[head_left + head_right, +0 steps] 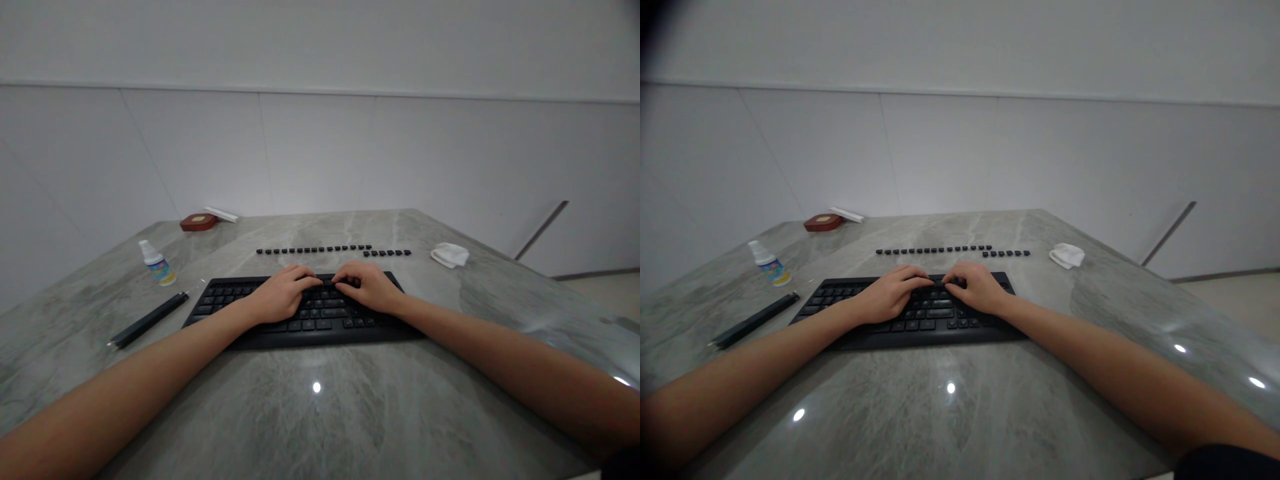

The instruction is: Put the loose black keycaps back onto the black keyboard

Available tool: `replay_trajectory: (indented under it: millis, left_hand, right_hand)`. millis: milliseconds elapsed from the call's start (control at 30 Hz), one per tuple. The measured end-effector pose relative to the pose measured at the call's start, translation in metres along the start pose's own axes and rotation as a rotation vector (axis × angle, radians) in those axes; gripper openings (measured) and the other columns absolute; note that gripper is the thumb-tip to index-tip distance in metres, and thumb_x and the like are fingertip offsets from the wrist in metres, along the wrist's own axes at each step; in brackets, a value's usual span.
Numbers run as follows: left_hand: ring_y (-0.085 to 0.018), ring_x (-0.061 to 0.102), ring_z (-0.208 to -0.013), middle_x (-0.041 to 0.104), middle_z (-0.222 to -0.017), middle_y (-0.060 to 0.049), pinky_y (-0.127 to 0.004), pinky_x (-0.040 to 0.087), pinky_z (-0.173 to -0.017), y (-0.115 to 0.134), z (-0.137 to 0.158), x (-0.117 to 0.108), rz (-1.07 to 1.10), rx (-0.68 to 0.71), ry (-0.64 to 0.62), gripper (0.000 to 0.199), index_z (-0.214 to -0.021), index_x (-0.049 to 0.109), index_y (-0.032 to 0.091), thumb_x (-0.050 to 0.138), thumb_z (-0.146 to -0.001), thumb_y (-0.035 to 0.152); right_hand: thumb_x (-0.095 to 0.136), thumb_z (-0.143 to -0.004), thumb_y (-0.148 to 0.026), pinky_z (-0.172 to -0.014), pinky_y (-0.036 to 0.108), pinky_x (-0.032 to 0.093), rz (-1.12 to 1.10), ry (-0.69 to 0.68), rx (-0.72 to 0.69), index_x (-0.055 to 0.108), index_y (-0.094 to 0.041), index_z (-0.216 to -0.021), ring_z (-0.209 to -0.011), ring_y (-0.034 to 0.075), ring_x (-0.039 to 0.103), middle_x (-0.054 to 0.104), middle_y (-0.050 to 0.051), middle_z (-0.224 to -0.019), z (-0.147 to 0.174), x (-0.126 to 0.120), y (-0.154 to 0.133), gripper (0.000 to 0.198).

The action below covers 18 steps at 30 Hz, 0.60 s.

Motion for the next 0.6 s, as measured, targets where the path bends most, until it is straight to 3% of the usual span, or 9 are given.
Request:
replay_trajectory:
  millis: [600]
  left_hand:
    - [-0.021,0.052,-0.109,0.056,-0.117,-0.009,-0.042,0.045,-0.098,0.0005,-0.0005,-0.0007,-0.022,0.023,-0.01,0.051,-0.125,0.055,0.019,0.039,-0.08,0.001]
  right_hand:
    - [0.058,-0.084,-0.017,-0.079,0.03,0.05,-0.022,-0.025,-0.084,0.072,-0.019,-0.086,-0.083,0.015,0.063,0.07,0.004,-0.087,-0.0005,0.0009,-0.0007,0.014]
Point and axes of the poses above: each hand's wrist, its own z-axis away from the middle knuckle, its own x-axis out of the palm, y = z × x, the point moved 1 cm from there along -z, towards the middle knuckle
